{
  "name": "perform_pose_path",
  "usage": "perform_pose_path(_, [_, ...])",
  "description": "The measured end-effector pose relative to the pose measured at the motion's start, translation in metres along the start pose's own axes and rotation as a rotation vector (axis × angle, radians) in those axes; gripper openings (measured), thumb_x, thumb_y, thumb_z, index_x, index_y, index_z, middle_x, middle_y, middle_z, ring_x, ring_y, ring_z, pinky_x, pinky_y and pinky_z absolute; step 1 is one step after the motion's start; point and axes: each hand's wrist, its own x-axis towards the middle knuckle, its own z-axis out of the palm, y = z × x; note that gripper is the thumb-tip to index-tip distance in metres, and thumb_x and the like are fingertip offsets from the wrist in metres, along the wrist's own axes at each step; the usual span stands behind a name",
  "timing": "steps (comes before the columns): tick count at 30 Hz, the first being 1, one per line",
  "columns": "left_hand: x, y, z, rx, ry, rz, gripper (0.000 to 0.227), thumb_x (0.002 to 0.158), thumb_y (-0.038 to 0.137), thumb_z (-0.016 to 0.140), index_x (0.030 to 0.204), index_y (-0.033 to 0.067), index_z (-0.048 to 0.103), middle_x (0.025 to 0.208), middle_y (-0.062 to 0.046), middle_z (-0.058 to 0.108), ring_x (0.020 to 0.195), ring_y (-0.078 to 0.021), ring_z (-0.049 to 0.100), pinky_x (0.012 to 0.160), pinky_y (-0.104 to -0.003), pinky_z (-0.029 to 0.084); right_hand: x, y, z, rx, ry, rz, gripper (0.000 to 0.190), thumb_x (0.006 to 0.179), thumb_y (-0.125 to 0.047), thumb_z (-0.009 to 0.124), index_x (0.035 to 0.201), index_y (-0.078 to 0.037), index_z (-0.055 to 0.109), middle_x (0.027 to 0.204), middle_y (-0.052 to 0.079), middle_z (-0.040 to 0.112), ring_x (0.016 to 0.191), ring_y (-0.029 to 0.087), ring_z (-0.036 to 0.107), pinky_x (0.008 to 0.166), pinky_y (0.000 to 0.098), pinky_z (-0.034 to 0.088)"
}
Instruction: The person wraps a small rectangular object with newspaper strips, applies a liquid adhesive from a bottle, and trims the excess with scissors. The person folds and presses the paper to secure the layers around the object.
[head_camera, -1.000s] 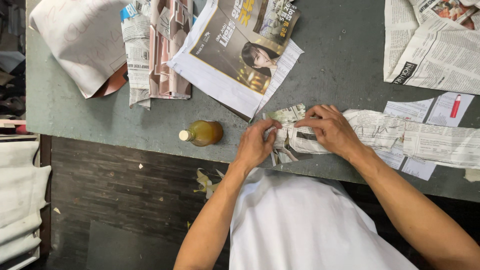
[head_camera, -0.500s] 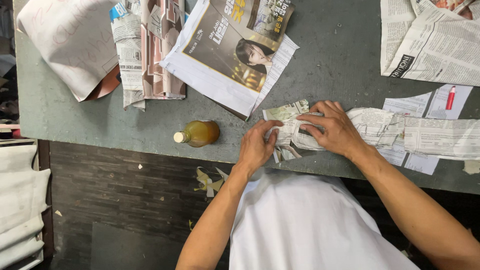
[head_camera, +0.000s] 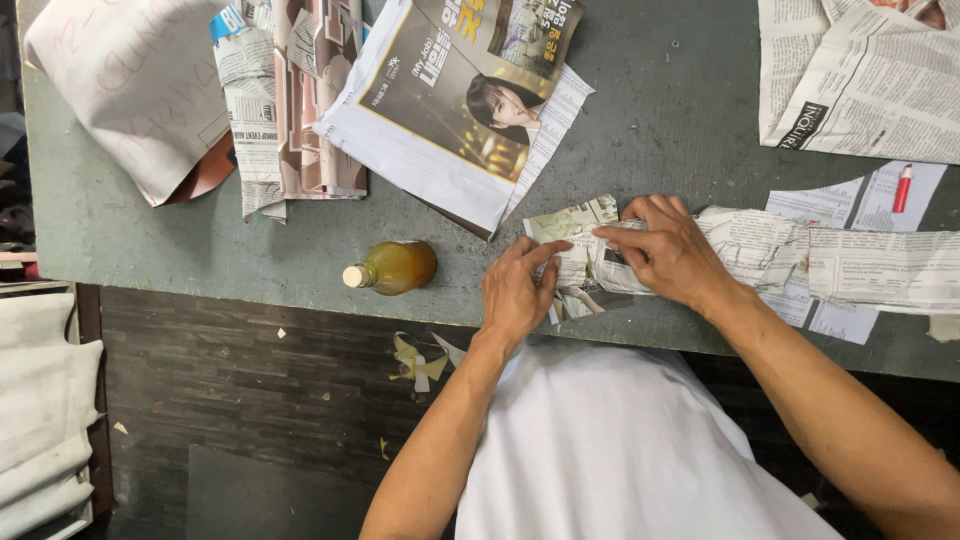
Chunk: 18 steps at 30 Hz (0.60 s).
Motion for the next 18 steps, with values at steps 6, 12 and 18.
perform_pose_path(6, [-0.001, -0.002, 0.004, 0.045, 0.034, 0.044, 0.027, 0.095, 0.013, 0.064, 0.115, 0.0241, 0.078, 0.081, -0.004, 0.059, 0.080, -0.0231, 0.064, 0.073, -0.042, 0.053, -0.005, -0.008, 0.003, -0.125, 0.035, -0.032, 0.049, 0.082, 0.001, 0.073, 0.122, -0.027, 0.077, 0.117, 0.007, 0.062, 0.111, 0.027, 0.054, 0.103, 0.0441, 0.041])
perform_pose_path(12, [-0.002, -0.003, 0.004, 0.039, 0.063, 0.078, 0.028, 0.092, 0.012, 0.065, 0.114, 0.0220, 0.079, 0.081, -0.004, 0.058, 0.080, -0.0236, 0.063, 0.071, -0.042, 0.052, -0.018, -0.020, 0.021, -0.288, 0.117, -0.092, 0.040, 0.087, -0.003, 0.071, 0.123, -0.021, 0.075, 0.148, 0.009, 0.054, 0.140, 0.031, 0.040, 0.123, 0.0535, 0.027])
perform_pose_path(18, [-0.001, -0.001, 0.003, 0.029, 0.061, 0.063, 0.027, 0.093, 0.012, 0.066, 0.114, 0.0216, 0.079, 0.081, -0.004, 0.058, 0.080, -0.0239, 0.063, 0.071, -0.041, 0.052, -0.027, -0.019, 0.027, -0.309, 0.171, -0.094, 0.036, 0.097, -0.003, 0.067, 0.127, -0.021, 0.074, 0.151, 0.008, 0.053, 0.141, 0.031, 0.040, 0.121, 0.0536, 0.028])
